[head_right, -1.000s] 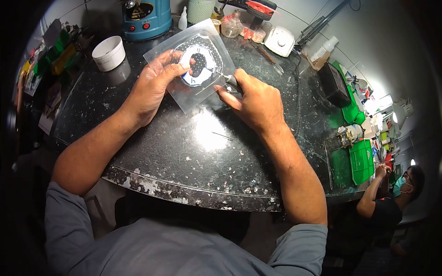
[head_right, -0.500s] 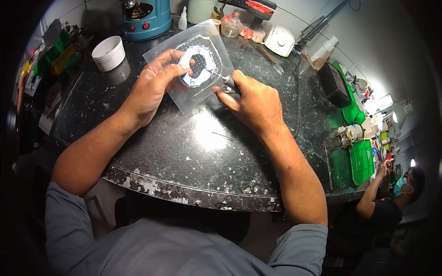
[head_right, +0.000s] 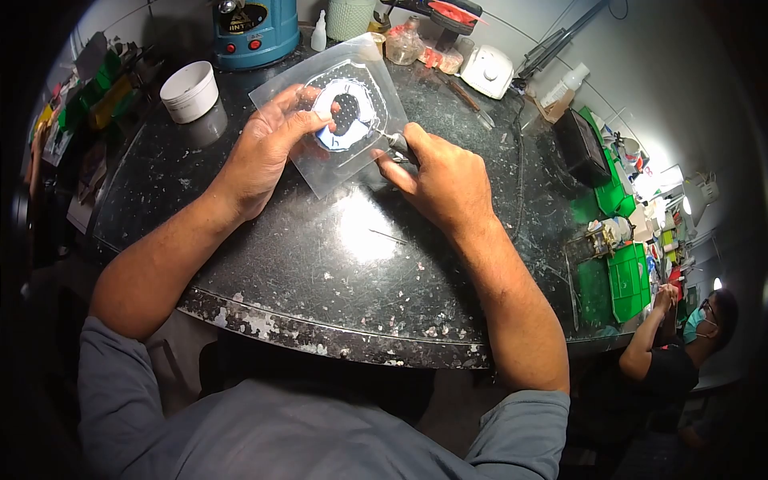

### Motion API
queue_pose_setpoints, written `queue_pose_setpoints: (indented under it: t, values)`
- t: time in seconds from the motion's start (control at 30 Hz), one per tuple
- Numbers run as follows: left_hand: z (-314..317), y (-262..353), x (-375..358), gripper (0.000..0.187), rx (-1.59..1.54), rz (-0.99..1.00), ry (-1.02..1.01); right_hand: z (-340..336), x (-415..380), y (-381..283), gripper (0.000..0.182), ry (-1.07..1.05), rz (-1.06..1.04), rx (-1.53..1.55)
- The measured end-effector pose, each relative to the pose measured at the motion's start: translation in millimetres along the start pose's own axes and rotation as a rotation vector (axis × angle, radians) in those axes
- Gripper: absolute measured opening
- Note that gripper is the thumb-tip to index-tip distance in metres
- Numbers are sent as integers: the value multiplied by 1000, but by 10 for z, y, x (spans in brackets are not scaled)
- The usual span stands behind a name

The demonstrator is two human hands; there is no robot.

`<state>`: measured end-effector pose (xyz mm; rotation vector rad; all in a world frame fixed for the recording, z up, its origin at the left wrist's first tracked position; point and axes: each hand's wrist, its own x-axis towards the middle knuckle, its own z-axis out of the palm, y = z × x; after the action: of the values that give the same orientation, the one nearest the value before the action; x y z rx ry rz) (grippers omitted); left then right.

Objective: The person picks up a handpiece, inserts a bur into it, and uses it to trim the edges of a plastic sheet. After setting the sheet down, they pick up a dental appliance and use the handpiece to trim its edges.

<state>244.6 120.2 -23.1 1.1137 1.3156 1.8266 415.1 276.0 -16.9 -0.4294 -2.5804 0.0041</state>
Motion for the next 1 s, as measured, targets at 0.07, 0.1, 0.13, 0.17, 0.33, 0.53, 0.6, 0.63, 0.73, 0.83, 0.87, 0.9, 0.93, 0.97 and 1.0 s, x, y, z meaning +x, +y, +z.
queue_pose_setpoints:
  t: [0.07, 0.1, 0.13, 0.17, 0.33, 0.53, 0.6, 0.63, 0.73, 0.83, 0.87, 0.9, 0.93, 0.97, 1.0]
  values:
    - [-9, 0, 5, 30, 14, -1, -7, -7, 2, -5, 38, -11, 7, -5]
    - [-6, 1, 4, 30, 14, -1, -7, -7, 2, -4, 38, -11, 7, -5]
    - [-2, 4, 3, 30, 17, 2, -5, -4, 2, -2, 38, -7, 4, -7]
    - [1, 5, 2, 30, 20, 5, -2, -2, 2, -1, 38, -4, 1, -10]
    - [9, -15, 3, 30, 7, 7, 13, 3, 2, 1, 38, -3, 1, -10]
    - [-7, -3, 4, 32, 24, 4, 0, 5, 2, 6, 37, -14, 4, -22]
    - [-10, -13, 5, 32, 21, 4, -3, 2, 2, 6, 37, -14, 1, -31]
    - [-14, -20, 6, 32, 22, 5, 0, -1, 4, 3, 37, -15, -2, -25]
    - [-12, -26, 11, 32, 17, 11, 5, 2, -1, 1, 37, -5, -9, -14]
    - [-7, -16, 8, 32, 20, 13, 7, 10, -3, 6, 37, 8, -18, -13]
    - [-6, -12, 7, 31, 27, 10, 9, 10, -2, 7, 37, 9, -21, -18]
    - [-11, -12, 9, 31, 28, 10, 8, 8, -1, 7, 37, 9, -21, -18]
    - [-20, -16, 12, 31, 31, 6, 2, 6, -1, 4, 37, 9, -22, -18]
    - [-25, -18, 14, 31, 35, 2, -4, 5, -2, 3, 36, 9, -22, -19]
    - [-25, -17, 15, 31, 35, 2, -4, 6, -2, 1, 36, 9, -22, -19]
